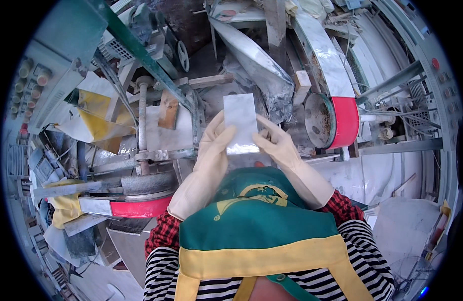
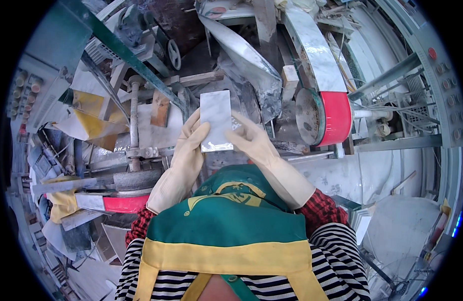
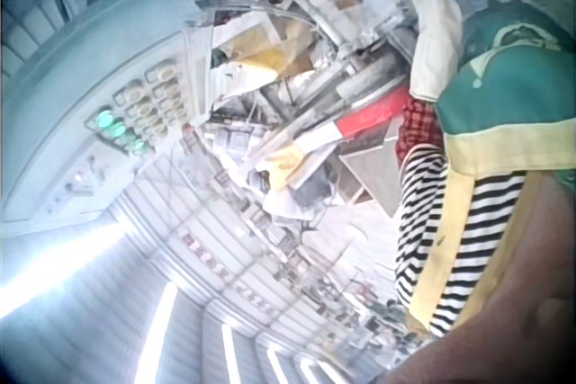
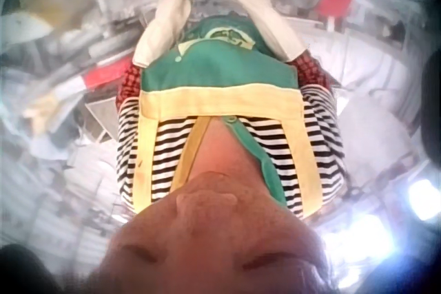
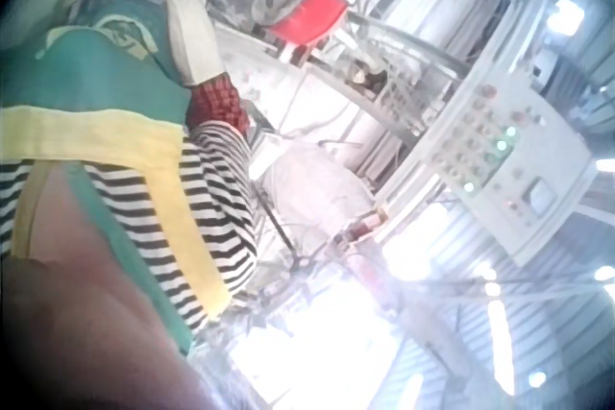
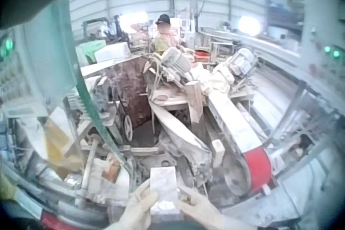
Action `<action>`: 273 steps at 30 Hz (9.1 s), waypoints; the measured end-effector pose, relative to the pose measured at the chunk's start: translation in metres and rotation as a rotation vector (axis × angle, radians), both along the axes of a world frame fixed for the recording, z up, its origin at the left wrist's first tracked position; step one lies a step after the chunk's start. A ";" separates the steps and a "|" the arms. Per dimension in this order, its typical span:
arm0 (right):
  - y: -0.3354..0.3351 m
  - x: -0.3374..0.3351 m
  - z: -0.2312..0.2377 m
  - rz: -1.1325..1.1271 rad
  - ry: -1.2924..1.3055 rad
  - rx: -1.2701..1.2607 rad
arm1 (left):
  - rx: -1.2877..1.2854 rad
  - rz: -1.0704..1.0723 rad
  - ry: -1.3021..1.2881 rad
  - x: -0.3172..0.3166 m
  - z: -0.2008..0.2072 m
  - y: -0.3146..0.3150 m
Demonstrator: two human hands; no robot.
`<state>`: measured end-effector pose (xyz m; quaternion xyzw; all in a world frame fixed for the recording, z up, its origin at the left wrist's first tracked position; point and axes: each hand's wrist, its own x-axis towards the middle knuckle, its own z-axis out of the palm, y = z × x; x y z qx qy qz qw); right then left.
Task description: The person repeatedly picks up small rectangular tiles and rubs their surfaces against a rotating red sanding drum on a machine. The person handles the tiles one at a time, flipping them to sand multiple sides, then places them aside. The process is continuous throughout the clip.
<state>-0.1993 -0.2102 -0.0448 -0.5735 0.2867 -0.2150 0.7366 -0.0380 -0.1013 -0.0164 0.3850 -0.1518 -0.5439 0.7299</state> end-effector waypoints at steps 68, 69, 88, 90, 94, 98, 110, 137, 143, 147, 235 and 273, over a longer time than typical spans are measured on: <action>-0.136 -0.206 -0.203 -1.013 -0.613 0.236 | 1.893 0.853 -1.017 0.199 -0.093 0.366; -0.127 -0.229 -0.232 -0.912 -0.581 0.148 | 1.863 0.941 -0.950 0.204 -0.087 0.367; -0.081 -0.164 -0.162 -0.841 0.248 0.505 | 1.853 1.198 -0.816 0.219 -0.104 0.370; -0.079 -0.151 -0.160 -0.776 0.274 0.512 | 1.882 1.184 -0.848 0.216 -0.103 0.365; -0.068 -0.148 -0.166 -0.687 0.287 0.510 | 1.765 1.164 -0.712 0.209 -0.097 0.355; -0.049 -0.152 -0.190 -0.666 0.359 0.542 | 1.658 1.208 -0.793 0.221 -0.139 0.386; -0.015 -0.179 -0.240 -0.508 0.468 0.493 | 0.763 0.953 -0.324 0.140 -0.103 0.370; -0.030 -0.006 0.020 -0.244 -0.076 -0.099 | -0.009 -0.249 -0.030 -0.042 0.008 0.037; -0.036 0.000 0.012 -0.204 -0.106 -0.018 | -0.043 -0.219 0.005 -0.043 0.012 0.032; -0.024 -0.011 0.021 -0.086 -0.093 0.081 | -0.047 -0.172 -0.070 -0.035 0.005 0.026; -0.020 -0.001 0.011 0.083 -0.163 0.360 | 0.072 -0.078 -0.350 0.021 -0.019 -0.025; 0.003 0.041 0.003 0.124 -0.180 0.293 | -0.024 -0.076 -0.368 0.052 -0.023 0.009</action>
